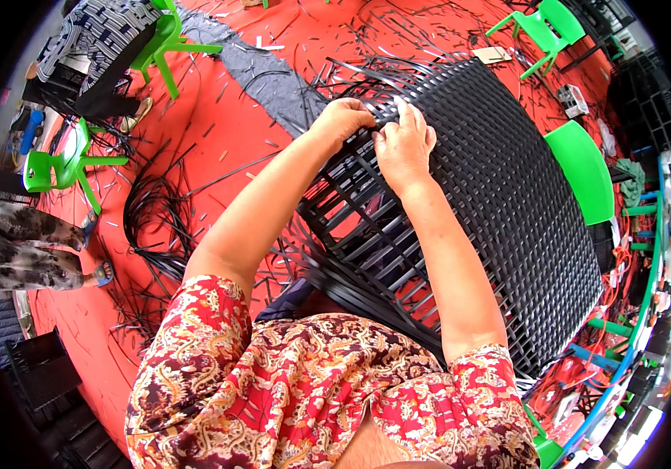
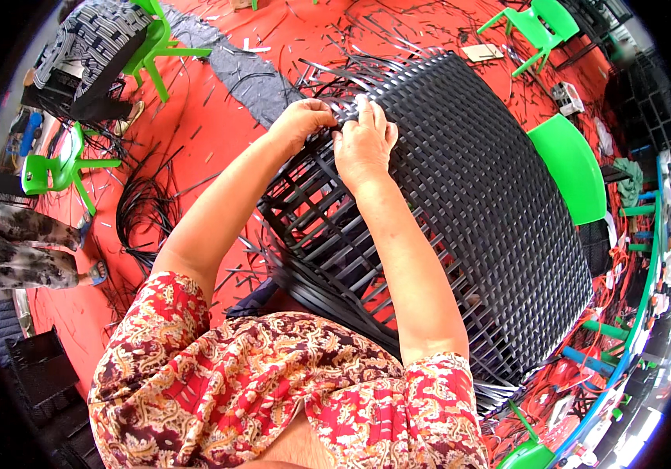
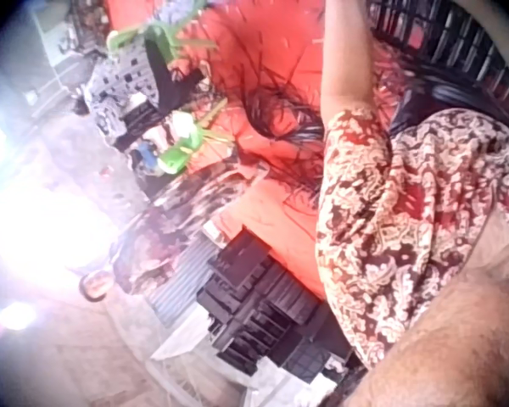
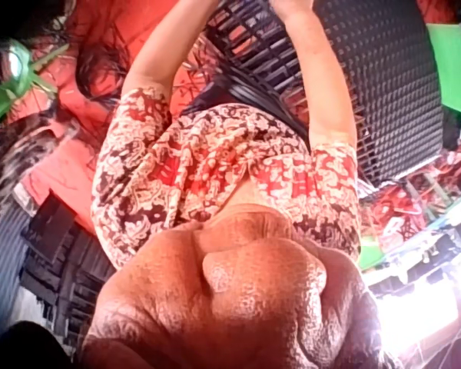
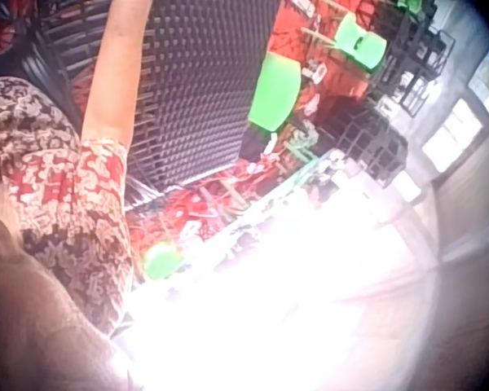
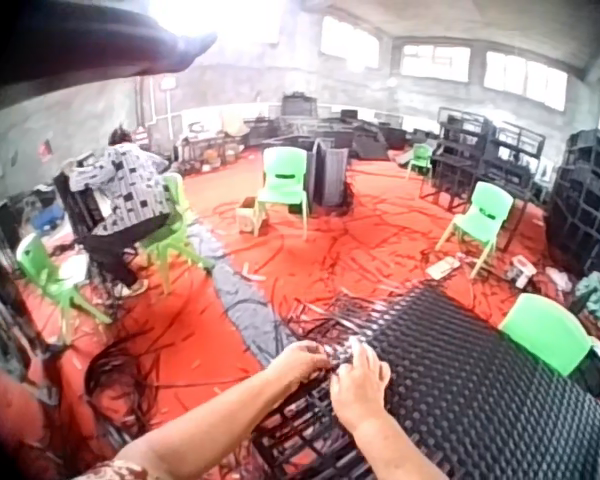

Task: The person weaves black plastic strips through a grid-like frame by hand to assemble a piece of furniture.

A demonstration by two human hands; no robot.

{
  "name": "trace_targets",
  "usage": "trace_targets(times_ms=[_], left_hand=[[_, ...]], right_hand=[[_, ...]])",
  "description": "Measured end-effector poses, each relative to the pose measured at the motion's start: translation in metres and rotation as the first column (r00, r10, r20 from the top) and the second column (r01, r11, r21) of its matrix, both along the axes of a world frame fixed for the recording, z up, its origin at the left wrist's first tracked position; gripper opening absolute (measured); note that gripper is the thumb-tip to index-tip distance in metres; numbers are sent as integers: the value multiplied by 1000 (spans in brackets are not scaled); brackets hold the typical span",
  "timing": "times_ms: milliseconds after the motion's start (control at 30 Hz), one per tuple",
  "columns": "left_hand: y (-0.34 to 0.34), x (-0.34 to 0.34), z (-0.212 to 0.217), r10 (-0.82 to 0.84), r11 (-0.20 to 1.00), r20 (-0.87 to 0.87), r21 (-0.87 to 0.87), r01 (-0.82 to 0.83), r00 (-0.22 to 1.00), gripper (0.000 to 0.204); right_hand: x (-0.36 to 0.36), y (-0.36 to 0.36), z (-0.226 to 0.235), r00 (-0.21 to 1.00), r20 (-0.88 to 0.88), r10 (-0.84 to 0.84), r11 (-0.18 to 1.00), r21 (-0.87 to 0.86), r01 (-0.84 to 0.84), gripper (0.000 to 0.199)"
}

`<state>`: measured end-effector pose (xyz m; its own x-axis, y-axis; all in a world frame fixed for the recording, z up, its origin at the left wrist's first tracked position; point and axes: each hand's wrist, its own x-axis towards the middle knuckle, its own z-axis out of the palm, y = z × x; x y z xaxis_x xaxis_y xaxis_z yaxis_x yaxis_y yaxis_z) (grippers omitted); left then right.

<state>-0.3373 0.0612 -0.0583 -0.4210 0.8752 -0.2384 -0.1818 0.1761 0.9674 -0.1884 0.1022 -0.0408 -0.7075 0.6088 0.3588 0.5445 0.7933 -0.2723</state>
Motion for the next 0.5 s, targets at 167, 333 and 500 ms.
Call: trace_targets(times_ms=[167,333,500], left_hand=[[2,-31,-17,76,994,-233,96,-55,970,15],[-10,-161,-15,285,957,-645,228,-178,709,18],[-73,-294,-54,-338,856,212,474,206,917,47]], right_hand=[[55,-24,33,985,-163,58,997,-39,-66,20],[193,-71,70,988,-148,-47,999,-27,44,19],[349,-132,70,855,-148,-497,868,-112,484,13]])
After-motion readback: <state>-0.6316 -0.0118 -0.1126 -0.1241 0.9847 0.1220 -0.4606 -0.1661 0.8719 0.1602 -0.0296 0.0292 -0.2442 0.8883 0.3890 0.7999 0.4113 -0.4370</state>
